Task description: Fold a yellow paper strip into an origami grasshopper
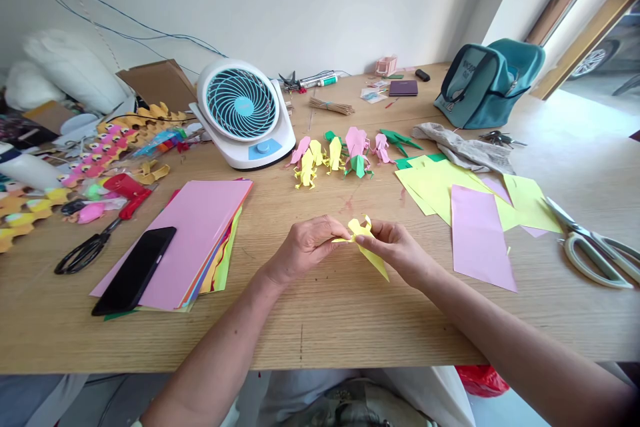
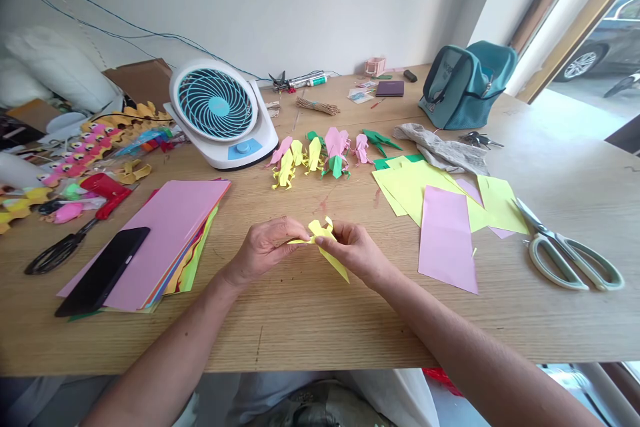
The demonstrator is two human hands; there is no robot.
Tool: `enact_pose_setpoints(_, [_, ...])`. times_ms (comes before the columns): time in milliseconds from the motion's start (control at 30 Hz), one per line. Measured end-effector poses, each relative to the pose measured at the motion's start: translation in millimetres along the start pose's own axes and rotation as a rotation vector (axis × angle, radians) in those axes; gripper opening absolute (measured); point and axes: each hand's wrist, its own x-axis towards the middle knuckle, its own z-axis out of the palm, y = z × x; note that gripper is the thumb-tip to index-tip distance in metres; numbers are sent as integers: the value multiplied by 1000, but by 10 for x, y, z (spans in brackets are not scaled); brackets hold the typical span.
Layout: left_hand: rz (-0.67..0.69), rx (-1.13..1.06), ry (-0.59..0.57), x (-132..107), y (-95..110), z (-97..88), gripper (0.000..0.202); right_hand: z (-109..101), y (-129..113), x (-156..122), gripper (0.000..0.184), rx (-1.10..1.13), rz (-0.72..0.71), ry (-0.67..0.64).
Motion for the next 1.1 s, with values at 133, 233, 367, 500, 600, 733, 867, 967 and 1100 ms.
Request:
enact_pose_setpoints(133, [-2,5,-4,4,7,2,19,-9,32,7,36,-52,-55,-9])
enact_pose_setpoints(233, [-4,2,8,9,12,15,17,-8,38,7,35,-89,-82,-11])
enact_pose_setpoints(367, [-24,-9,52,17,10,38,12,6,4,-4,39,-100,-81,13])
enact_pose_setpoints(500, [-92,-92,96,21,-17,98,10,7,-18,-3,41,-109,-85,16])
enact_pose_setpoints(600, [-171,-209,135,26,-48,163,10,5,-20,1,43,-101,-72,18])
enact_pose_setpoints(733, [-253,-370,150,36,-65,199,17,21,-38,0,44,-91,-64,30])
enact_pose_setpoints(867, [-342,-467,142,41,-55,199,25,31,-32,3,42,-101,-68,30])
enact_pose_setpoints(967, [-404,-518,190,40,-35,232,27,23,5,9,39,-139,-82,44])
enact_pose_setpoints(1100, [-452,-565,266,33,-3,312,28,25,42,14,37,-205,-106,73])
